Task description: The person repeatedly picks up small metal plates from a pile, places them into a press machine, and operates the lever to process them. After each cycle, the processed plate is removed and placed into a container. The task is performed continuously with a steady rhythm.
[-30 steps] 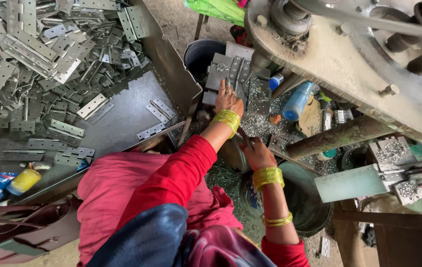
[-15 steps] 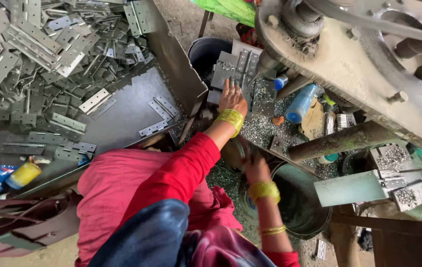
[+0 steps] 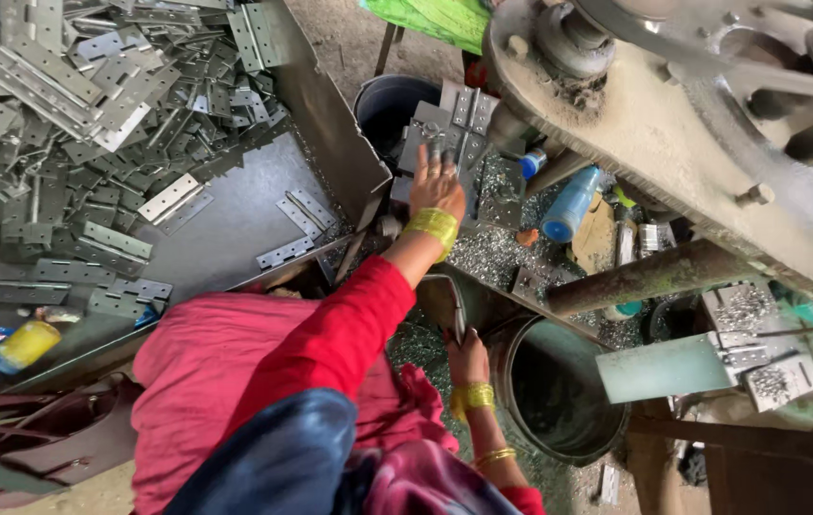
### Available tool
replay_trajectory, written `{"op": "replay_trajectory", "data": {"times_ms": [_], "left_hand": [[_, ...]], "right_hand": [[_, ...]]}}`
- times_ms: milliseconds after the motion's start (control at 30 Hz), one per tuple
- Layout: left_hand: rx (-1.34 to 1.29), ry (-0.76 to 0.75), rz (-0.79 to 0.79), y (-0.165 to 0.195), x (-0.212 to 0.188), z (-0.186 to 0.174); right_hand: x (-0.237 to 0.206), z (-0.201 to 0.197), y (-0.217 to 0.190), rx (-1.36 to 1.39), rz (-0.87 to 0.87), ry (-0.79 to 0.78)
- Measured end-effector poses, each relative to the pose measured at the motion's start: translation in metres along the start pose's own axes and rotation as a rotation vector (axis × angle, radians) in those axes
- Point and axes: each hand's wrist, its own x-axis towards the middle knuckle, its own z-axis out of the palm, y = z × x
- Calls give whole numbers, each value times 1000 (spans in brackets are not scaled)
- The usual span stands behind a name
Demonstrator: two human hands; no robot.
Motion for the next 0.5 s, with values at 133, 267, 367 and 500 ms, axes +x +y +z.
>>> {"op": "replay_trajectory", "data": {"times_ms": [133,267,367,500], "left_hand": [[-101,-79,6,0,6,8],[-2,-132,2,3,21,11],[8,-95,-46,5,29,9],[-14,-98,35,2,25,2]], "right_hand": [[13,0,8,133,-69,-18],[40,-26,13,140,-164,42],[29,-5,13,101,-96,41],[5,30,12,190,-157,38]]}}
